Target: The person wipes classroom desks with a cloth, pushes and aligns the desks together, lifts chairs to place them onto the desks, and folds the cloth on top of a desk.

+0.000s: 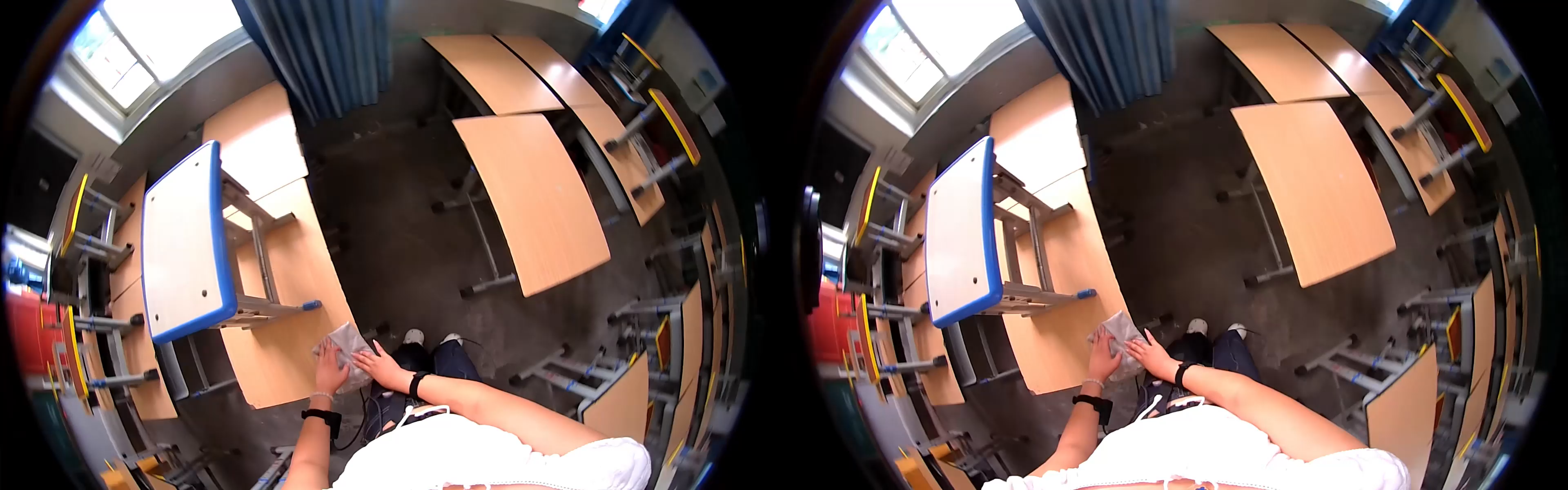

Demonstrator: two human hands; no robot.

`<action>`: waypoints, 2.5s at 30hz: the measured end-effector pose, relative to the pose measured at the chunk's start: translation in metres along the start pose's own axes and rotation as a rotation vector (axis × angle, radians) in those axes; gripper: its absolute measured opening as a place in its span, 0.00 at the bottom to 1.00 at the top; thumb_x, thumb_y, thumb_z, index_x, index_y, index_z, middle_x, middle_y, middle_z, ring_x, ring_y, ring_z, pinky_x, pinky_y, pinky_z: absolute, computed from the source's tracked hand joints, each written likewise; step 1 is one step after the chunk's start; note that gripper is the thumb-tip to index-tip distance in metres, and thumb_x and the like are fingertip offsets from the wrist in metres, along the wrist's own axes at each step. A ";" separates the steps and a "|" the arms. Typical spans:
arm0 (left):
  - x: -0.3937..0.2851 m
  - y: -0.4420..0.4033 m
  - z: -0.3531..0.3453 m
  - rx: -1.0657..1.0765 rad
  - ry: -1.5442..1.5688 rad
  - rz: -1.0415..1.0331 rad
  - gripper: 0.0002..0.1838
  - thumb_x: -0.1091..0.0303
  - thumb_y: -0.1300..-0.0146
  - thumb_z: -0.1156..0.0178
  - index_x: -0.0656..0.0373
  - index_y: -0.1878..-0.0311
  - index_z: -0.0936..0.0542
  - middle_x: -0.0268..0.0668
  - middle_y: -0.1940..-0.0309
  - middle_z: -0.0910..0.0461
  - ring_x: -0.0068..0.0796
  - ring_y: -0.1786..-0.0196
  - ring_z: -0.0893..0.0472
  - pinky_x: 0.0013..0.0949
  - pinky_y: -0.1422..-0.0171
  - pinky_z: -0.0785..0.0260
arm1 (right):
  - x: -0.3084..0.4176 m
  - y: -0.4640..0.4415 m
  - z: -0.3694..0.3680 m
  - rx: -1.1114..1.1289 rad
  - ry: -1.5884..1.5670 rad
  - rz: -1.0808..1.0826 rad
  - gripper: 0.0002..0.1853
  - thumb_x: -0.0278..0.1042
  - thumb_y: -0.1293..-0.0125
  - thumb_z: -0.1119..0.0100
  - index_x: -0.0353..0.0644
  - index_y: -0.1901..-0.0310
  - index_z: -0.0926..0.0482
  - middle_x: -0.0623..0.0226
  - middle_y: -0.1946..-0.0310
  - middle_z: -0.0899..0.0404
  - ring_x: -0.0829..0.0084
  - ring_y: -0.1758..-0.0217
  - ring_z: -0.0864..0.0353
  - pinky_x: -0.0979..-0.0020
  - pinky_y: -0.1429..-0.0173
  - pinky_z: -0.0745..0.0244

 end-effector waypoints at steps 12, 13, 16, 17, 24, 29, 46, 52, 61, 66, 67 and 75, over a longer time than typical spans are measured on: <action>-0.020 -0.018 -0.041 -0.017 -0.075 0.339 0.40 0.58 0.58 0.38 0.61 0.42 0.44 0.58 0.40 0.54 0.55 0.36 0.54 0.44 0.34 0.60 | -0.123 -0.021 0.017 0.160 -0.160 0.331 0.11 0.34 0.48 0.53 0.47 0.63 0.25 0.69 0.53 0.28 0.72 0.51 0.29 0.68 0.54 0.36; -0.021 -0.019 -0.044 -0.020 -0.072 0.377 0.42 0.56 0.58 0.38 0.61 0.41 0.47 0.58 0.39 0.54 0.55 0.36 0.55 0.44 0.34 0.60 | -0.138 -0.025 0.020 0.280 -0.129 0.292 0.07 0.33 0.51 0.50 0.46 0.71 0.23 0.66 0.62 0.23 0.70 0.59 0.24 0.68 0.60 0.31; -0.025 -0.025 -0.048 -0.042 -0.080 0.489 0.50 0.52 0.60 0.37 0.59 0.37 0.54 0.58 0.39 0.56 0.55 0.36 0.57 0.44 0.34 0.61 | -0.206 -0.020 0.022 0.357 -0.155 0.187 0.07 0.31 0.53 0.49 0.43 0.74 0.20 0.62 0.71 0.21 0.65 0.67 0.21 0.66 0.67 0.27; -0.025 -0.027 -0.055 -0.050 -0.104 0.526 0.52 0.51 0.60 0.36 0.58 0.37 0.56 0.58 0.39 0.58 0.55 0.35 0.58 0.45 0.34 0.62 | -0.230 -0.015 0.022 0.396 -0.154 0.164 0.08 0.31 0.54 0.48 0.43 0.73 0.20 0.61 0.70 0.21 0.64 0.67 0.21 0.65 0.68 0.26; -0.043 -0.049 -0.051 -0.048 -0.258 0.858 0.58 0.50 0.66 0.33 0.51 0.36 0.61 0.51 0.36 0.66 0.51 0.34 0.63 0.50 0.36 0.57 | -0.343 0.030 -0.025 0.558 -0.317 -0.150 0.10 0.31 0.54 0.51 0.41 0.71 0.21 0.56 0.69 0.23 0.59 0.64 0.23 0.64 0.61 0.27; -0.041 -0.081 -0.039 -0.324 -0.257 1.026 0.52 0.54 0.64 0.33 0.54 0.37 0.53 0.50 0.37 0.58 0.51 0.35 0.58 0.51 0.37 0.55 | -0.363 0.038 -0.038 0.404 -0.518 -0.090 0.10 0.32 0.52 0.54 0.45 0.71 0.22 0.55 0.72 0.23 0.58 0.67 0.24 0.62 0.62 0.28; -0.032 -0.121 -0.022 -0.407 -0.080 1.318 0.36 0.70 0.59 0.41 0.53 0.42 0.41 0.46 0.42 0.46 0.51 0.37 0.52 0.55 0.40 0.54 | -0.514 -0.303 0.114 -0.216 -0.565 -0.209 0.10 0.28 0.48 0.55 0.42 0.64 0.26 0.51 0.73 0.25 0.53 0.68 0.25 0.59 0.64 0.29; -0.025 -0.115 -0.032 -0.517 -0.043 1.316 0.30 0.73 0.57 0.47 0.52 0.45 0.35 0.47 0.44 0.43 0.53 0.39 0.48 0.55 0.40 0.53 | -0.518 -0.356 0.076 0.113 -0.387 -0.210 0.12 0.28 0.51 0.55 0.46 0.65 0.24 0.53 0.72 0.24 0.55 0.66 0.24 0.60 0.61 0.28; -0.023 -0.135 -0.053 -1.074 0.041 1.603 0.23 0.78 0.57 0.50 0.66 0.51 0.30 0.52 0.48 0.35 0.52 0.43 0.41 0.45 0.38 0.51 | -0.486 -0.441 0.055 0.594 -0.088 0.379 0.10 0.34 0.54 0.52 0.42 0.71 0.23 0.55 0.69 0.23 0.57 0.64 0.24 0.62 0.61 0.28; -0.043 -0.188 -0.070 -1.659 0.555 1.705 0.17 0.74 0.46 0.52 0.70 0.53 0.32 0.48 0.58 0.26 0.38 0.56 0.27 0.34 0.50 0.37 | -0.539 -0.510 0.045 0.722 -0.055 0.424 0.13 0.35 0.53 0.53 0.43 0.68 0.21 0.54 0.66 0.24 0.57 0.61 0.25 0.62 0.57 0.29; -0.052 -0.211 -0.059 -1.719 0.689 1.711 0.16 0.72 0.45 0.51 0.69 0.53 0.32 0.45 0.57 0.26 0.35 0.58 0.26 0.33 0.52 0.36 | -0.555 -0.525 0.042 0.737 -0.060 0.430 0.13 0.35 0.53 0.53 0.43 0.68 0.21 0.53 0.66 0.24 0.57 0.61 0.25 0.63 0.57 0.29; -0.061 -0.389 0.023 -1.747 1.579 1.038 0.17 0.70 0.41 0.50 0.64 0.49 0.33 0.36 0.54 0.29 0.26 0.51 0.31 0.28 0.44 0.42 | -0.677 -0.612 0.074 0.756 -0.012 0.371 0.13 0.37 0.52 0.50 0.43 0.67 0.21 0.53 0.65 0.24 0.56 0.59 0.26 0.63 0.54 0.31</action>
Point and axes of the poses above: each hand's wrist, its own y-axis away from the middle knuckle, its own z-axis out of the back of the hand, x = y × z, the point moved 6 cm from there along -y, towards the middle knuckle
